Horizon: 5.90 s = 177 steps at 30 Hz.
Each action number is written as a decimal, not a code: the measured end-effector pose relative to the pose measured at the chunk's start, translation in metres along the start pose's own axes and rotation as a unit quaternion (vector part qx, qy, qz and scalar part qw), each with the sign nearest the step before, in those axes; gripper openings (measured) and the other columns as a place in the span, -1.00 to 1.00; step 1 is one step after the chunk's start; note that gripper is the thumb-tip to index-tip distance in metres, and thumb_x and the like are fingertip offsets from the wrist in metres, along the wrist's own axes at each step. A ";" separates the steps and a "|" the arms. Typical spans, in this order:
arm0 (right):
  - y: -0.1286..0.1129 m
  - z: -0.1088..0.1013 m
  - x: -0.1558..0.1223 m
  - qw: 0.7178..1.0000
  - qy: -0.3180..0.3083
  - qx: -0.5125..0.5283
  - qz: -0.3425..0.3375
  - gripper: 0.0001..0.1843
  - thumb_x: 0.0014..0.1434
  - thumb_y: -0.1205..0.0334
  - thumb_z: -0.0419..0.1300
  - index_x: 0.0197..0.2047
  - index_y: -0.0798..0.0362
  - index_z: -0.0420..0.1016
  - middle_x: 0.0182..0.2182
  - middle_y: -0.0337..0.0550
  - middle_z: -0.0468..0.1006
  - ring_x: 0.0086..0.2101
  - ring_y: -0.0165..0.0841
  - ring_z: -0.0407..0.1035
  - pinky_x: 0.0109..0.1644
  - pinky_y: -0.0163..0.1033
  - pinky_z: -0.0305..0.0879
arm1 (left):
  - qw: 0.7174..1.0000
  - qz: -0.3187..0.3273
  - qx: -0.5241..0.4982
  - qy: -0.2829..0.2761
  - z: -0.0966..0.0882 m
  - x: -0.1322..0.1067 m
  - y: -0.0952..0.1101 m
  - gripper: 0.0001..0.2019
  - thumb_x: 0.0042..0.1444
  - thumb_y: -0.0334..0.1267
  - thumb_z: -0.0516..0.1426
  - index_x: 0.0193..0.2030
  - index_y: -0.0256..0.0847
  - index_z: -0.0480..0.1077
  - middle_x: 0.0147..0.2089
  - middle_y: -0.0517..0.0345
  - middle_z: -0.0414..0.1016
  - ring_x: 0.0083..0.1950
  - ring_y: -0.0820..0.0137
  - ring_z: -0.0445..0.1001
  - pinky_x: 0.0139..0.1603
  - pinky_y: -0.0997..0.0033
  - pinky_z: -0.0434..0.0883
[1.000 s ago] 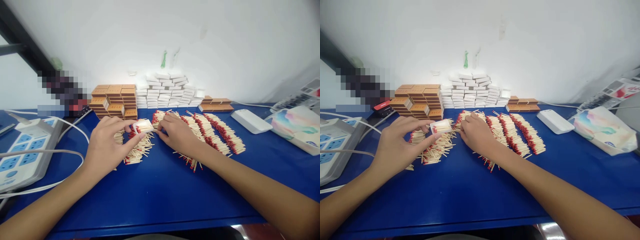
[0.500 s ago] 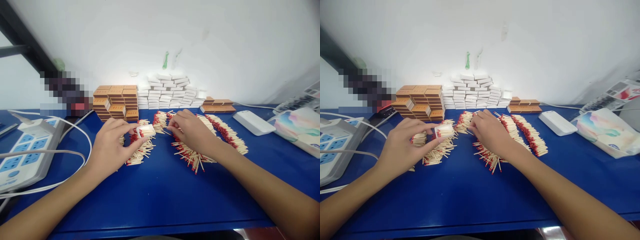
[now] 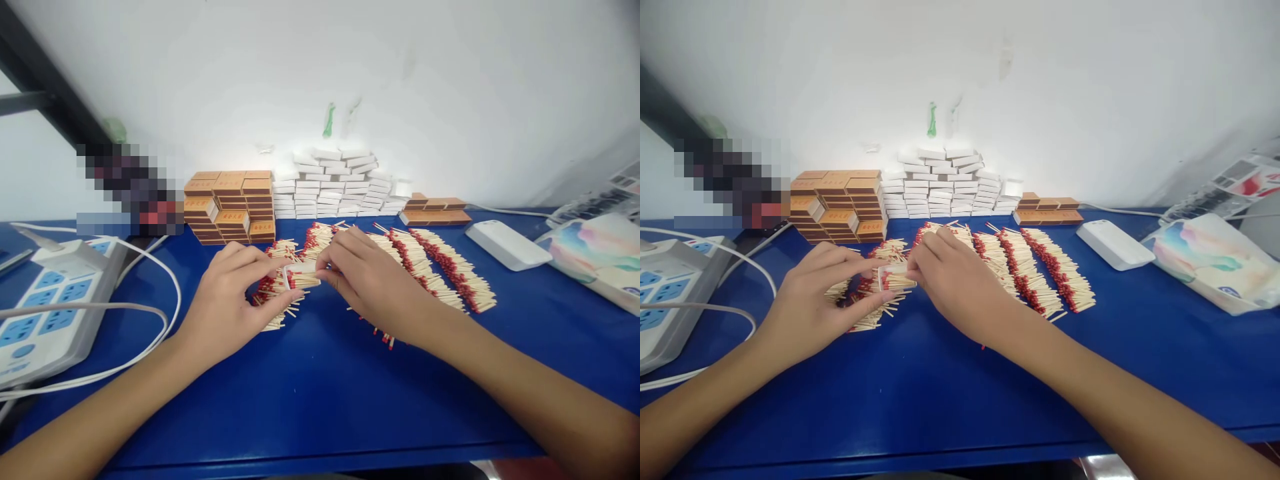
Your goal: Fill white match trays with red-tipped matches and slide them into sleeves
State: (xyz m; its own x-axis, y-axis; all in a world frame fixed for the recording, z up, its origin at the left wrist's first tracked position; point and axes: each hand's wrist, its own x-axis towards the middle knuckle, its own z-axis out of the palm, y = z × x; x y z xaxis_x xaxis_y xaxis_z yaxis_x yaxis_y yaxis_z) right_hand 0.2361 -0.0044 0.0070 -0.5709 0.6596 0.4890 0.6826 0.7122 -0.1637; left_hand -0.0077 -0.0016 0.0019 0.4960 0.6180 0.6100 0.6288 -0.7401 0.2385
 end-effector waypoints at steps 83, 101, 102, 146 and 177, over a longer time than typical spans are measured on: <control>0.033 0.024 0.004 0.992 -0.087 -0.015 0.088 -0.83 0.34 0.38 0.18 -0.33 0.07 0.48 -0.30 -0.06 0.53 -0.20 -0.22 0.29 -0.02 -0.10 0.19 | 0.997 -0.047 0.031 0.057 -0.005 0.005 0.001 -0.72 0.21 -0.04 0.35 -0.05 -0.14 0.58 -0.27 0.16 0.60 -0.16 0.25 0.49 -0.03 0.18 0.42; 0.022 0.019 0.003 0.991 -0.116 -0.043 0.056 -0.84 0.39 0.33 0.18 -0.28 0.11 0.51 -0.25 -0.01 0.55 -0.16 -0.19 0.34 0.11 -0.06 0.24 | 0.996 -0.052 0.034 0.062 -0.004 0.004 0.001 -0.70 0.22 -0.03 0.34 -0.02 -0.15 0.60 -0.29 0.16 0.59 -0.16 0.25 0.50 -0.04 0.19 0.43; 0.022 0.019 0.004 0.990 -0.123 -0.052 0.056 -0.83 0.39 0.32 0.18 -0.28 0.12 0.51 -0.25 0.00 0.55 -0.16 -0.18 0.34 0.09 -0.07 0.24 | 0.996 -0.052 0.034 0.060 -0.005 0.004 0.001 -0.70 0.22 -0.03 0.34 -0.02 -0.15 0.60 -0.28 0.16 0.59 -0.16 0.25 0.50 -0.04 0.19 0.43; -0.006 -0.002 0.000 0.999 -0.015 0.034 -0.011 -0.88 0.40 0.37 0.14 -0.21 0.05 0.45 -0.23 -0.04 0.51 -0.15 -0.19 0.31 -0.03 -0.09 0.28 | 1.000 -0.008 -0.016 -0.022 -0.001 0.000 0.006 -0.66 0.18 -0.06 0.37 0.02 -0.16 0.58 -0.16 0.06 0.61 -0.10 0.23 0.46 0.00 0.15 0.46; 0.030 0.012 0.001 0.988 -0.112 -0.064 0.088 -0.85 0.32 0.35 0.21 -0.33 0.09 0.51 -0.27 -0.02 0.54 -0.16 -0.15 0.33 -0.04 -0.09 0.25 | 0.997 -0.068 0.024 0.038 -0.005 0.004 0.000 -0.74 0.22 -0.02 0.33 -0.05 -0.08 0.59 -0.28 0.20 0.61 -0.17 0.27 0.49 -0.04 0.20 0.43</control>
State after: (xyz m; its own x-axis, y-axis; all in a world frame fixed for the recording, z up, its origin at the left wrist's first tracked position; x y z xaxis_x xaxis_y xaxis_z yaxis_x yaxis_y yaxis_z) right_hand 0.2508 0.0201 -0.0077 -0.5151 0.8171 0.2588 0.8241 0.5551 -0.1125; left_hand -0.0089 -0.0004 0.0075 0.3586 0.6877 0.6312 0.7155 -0.6368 0.2874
